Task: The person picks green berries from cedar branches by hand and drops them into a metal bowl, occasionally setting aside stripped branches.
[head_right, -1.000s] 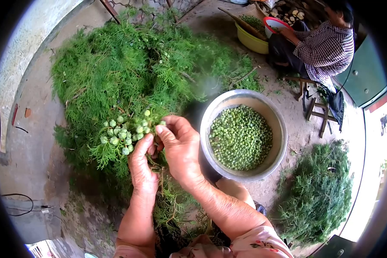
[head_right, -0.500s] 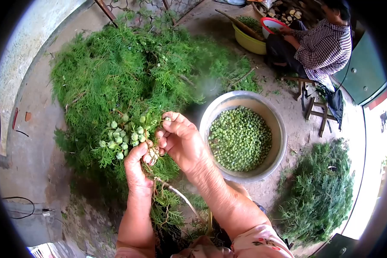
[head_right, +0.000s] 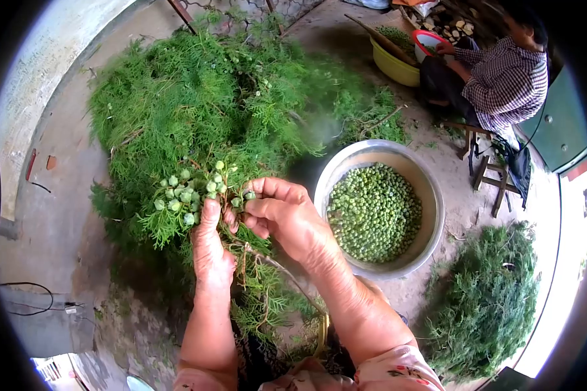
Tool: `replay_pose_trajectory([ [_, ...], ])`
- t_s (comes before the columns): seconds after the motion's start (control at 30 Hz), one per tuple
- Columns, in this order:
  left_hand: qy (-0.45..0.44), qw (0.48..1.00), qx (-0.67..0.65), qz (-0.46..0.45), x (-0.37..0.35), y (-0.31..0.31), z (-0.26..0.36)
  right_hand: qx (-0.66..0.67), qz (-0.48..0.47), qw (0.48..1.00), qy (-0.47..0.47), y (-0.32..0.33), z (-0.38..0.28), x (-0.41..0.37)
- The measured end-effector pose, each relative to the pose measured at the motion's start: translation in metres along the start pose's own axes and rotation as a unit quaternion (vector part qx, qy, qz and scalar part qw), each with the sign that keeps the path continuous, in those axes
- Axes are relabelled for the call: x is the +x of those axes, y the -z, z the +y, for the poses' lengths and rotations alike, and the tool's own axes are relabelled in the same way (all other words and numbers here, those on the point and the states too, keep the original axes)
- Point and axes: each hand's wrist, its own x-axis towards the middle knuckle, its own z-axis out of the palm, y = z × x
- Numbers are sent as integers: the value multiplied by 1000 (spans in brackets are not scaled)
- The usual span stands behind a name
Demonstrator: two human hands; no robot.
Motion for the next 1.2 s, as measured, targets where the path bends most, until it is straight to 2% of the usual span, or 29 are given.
replay_pose_trajectory([
  [0.03, 6, 1000, -5, -5, 0, -3, 3, 13, -1, 1000, -4, 2, 2, 1],
  [0.1, 13, 1000, -14, -20, 2, 0, 3, -47, 6, 999, 7, 3, 4, 3],
  [0.17, 93, 993, -29, -72, 0, -1, 10, -119, 5, 992, 28, 2, 5, 4],
  [0.27, 152, 984, -37, -83, 1, -2, 14, -227, -6, 972, 65, -2, 6, 2],
  [0.33, 149, 985, -36, -79, -1, -4, 15, -278, -7, 958, 76, -2, 4, 2],
  [0.53, 140, 986, -52, -73, -5, -7, 14, -223, 35, 973, 46, -10, 6, -4],
  [0.73, 77, 997, -18, -13, -8, -10, 13, 8, 17, 1000, -5, -4, 14, 2],
  [0.83, 66, 998, -20, -8, -7, -9, 12, 43, 6, 999, -18, -3, 14, 2],
  [1.03, 45, 998, -33, -20, 0, -1, 4, 68, -21, 997, -25, -3, 14, 2],
  [1.2, 23, 999, 18, -19, 0, -2, 4, -6, -5, 1000, 4, -7, 15, -1],
])
